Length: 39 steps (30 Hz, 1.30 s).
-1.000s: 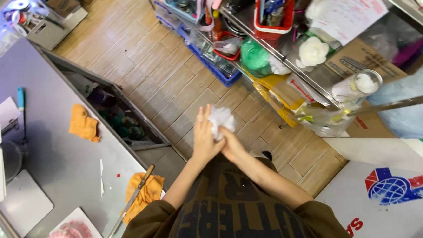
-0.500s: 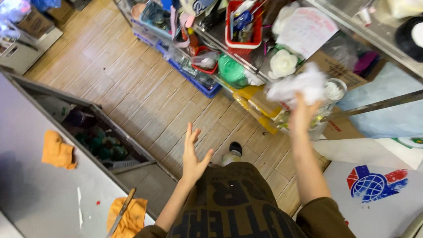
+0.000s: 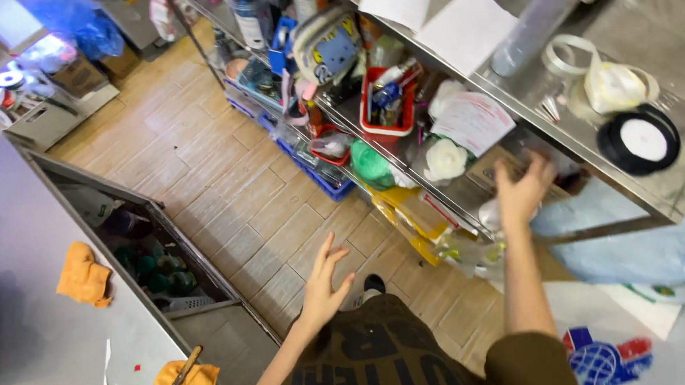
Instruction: The person wipes a long metal spatula with a cloth and then uses the spatula to cut a small circular cake piece. The person transfers frosting from a large bowl into a piping bag and begins piping frosting onto the cake piece on a turntable.
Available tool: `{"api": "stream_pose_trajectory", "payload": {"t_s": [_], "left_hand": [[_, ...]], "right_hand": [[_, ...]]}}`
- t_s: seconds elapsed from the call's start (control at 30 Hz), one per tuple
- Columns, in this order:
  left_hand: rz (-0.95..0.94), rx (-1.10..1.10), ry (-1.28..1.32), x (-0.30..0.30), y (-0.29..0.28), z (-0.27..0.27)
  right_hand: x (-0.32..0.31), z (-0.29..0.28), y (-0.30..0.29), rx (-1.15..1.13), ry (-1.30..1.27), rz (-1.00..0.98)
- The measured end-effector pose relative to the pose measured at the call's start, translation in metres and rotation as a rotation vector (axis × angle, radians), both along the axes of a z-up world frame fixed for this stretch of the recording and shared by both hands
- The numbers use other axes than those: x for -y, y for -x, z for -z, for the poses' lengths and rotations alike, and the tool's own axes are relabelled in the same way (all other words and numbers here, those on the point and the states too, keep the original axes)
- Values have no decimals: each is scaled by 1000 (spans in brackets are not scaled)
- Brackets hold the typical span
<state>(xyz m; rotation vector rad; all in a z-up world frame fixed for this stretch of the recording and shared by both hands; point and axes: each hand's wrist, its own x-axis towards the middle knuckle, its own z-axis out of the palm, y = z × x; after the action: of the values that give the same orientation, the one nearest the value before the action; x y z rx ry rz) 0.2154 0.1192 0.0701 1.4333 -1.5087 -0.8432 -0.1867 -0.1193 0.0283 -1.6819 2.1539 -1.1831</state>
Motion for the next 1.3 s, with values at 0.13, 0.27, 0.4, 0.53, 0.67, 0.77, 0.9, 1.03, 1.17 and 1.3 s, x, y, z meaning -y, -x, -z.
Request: {"api": "stream_pose_trajectory", "payload": {"t_s": [0.13, 0.27, 0.4, 0.53, 0.67, 0.77, 0.9, 1.03, 1.17, 1.3], "left_hand": [[-29, -5, 24, -9, -14, 4], [-29, 0, 18, -21, -36, 6], [-64, 22, 7, -34, -59, 8], [-80, -3, -29, -54, -73, 11], [-72, -4, -34, -61, -84, 12], [-65, 9, -49, -63, -91, 13], [-69, 20, -23, -54, -98, 15], [-50, 20, -23, -33, -104, 11], [-23, -142, -371, 13, -104, -3], [136, -71, 24, 89, -93, -20]], "right_hand": [[7, -12, -54, 544, 206, -469], [34, -43, -52, 1100, -163, -708], [25, -111, -72, 986, 87, -1130], [40, -155, -91, 839, 347, -746], [40, -160, -114, 418, 463, -394], [16, -163, -133, -76, 321, -232], [-11, -162, -161, -420, 436, -268], [-5, -173, -156, -712, 469, -130], [23, -171, -120, -558, 309, -154], [30, -147, -83, -572, 191, -170]]}}
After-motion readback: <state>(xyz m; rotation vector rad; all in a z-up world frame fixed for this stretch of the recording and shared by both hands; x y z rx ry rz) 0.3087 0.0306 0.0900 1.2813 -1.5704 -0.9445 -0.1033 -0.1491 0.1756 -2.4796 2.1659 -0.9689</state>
